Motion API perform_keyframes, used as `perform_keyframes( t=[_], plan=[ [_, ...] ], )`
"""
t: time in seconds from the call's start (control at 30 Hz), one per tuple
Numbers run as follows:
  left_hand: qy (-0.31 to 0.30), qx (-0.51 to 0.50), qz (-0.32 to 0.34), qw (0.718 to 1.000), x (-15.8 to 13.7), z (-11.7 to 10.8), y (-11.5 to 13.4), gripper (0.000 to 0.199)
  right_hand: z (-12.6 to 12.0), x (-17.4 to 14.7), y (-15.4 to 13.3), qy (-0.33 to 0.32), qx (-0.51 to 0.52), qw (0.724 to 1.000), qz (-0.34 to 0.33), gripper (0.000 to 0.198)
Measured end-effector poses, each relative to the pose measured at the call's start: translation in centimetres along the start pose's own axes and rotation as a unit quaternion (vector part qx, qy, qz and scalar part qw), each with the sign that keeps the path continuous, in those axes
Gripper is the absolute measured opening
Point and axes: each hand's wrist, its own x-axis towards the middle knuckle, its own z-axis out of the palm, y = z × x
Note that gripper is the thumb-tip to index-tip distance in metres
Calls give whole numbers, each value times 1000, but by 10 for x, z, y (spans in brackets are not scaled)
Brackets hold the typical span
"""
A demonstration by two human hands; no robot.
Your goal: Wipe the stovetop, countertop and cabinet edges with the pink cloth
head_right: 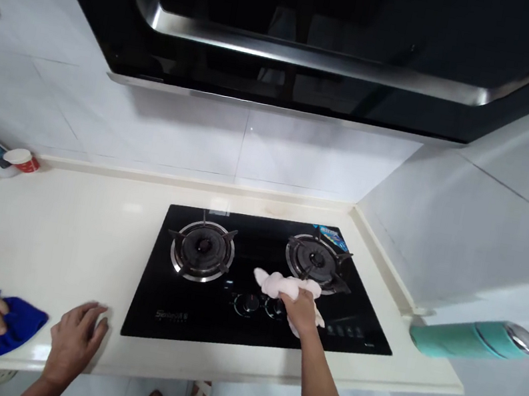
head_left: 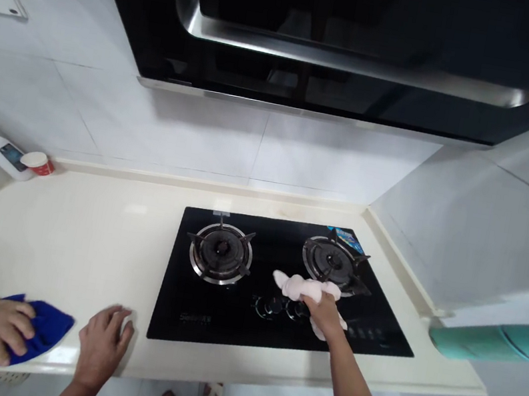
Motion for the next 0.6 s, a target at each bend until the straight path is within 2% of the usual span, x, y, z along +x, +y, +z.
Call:
perform_keyframes(
  t=[0.1, 0.23, 0.37, 0.5, 0.6],
  plan=[
    [4, 1, 1, 1000, -2, 1, -2, 30, 7, 18, -5, -50, 4, 998, -27, 53],
    [10, 2, -5, 1000, -4, 1, -2, 31, 0, 26, -4, -115, 4, 991, -63, 67],
    [16, 2, -17, 1000, -3, 2, 1, 30, -3, 35, -14, -169, -15, 980, -103, 66],
    [23, 11, -25, 999, -3, 1, 3, 30, 15, 58, -44, -172, -41, 977, -116, 61],
    [21, 15, -27, 999, -3, 1, 3, 29, 36, 89, -73, -161, -64, 979, -112, 59]
  ],
)
